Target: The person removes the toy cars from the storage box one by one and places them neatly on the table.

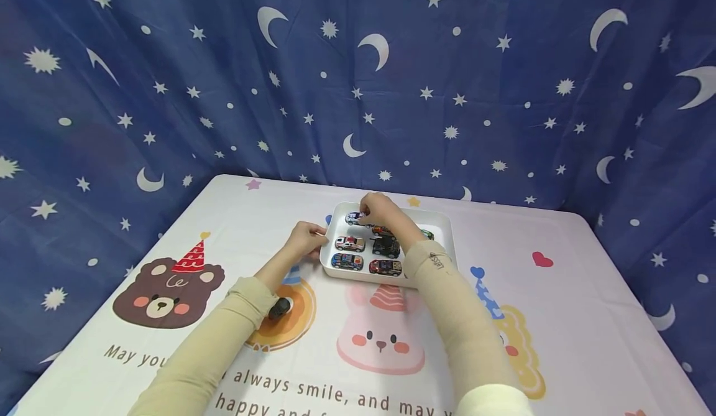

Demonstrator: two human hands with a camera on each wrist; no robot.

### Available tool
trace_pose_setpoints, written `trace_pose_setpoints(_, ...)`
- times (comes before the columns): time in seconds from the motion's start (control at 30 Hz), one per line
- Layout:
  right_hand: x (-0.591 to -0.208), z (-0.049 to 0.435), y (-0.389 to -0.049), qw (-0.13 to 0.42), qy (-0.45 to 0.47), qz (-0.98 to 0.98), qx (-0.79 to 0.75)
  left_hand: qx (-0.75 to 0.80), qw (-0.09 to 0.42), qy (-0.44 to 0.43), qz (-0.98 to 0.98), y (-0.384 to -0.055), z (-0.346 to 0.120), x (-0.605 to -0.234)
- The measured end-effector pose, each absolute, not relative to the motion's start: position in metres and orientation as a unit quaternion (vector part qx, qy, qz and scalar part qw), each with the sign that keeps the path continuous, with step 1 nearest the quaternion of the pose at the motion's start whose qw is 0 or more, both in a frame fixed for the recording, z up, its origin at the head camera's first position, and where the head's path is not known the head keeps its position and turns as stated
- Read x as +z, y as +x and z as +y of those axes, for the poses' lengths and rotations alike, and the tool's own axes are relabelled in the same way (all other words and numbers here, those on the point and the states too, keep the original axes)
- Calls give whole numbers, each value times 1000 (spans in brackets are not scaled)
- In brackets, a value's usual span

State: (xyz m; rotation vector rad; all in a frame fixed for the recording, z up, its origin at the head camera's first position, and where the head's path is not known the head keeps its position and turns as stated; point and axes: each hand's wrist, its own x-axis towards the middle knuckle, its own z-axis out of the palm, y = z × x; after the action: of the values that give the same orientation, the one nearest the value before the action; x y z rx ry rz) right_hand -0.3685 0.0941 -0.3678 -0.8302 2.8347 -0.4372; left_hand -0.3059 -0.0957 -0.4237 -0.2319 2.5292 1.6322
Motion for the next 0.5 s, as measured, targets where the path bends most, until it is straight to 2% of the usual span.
trace_pose_setpoints(0.5,-361,121,-358,51,-306,931,-190,538,68,-85,836,-308,-95,-424)
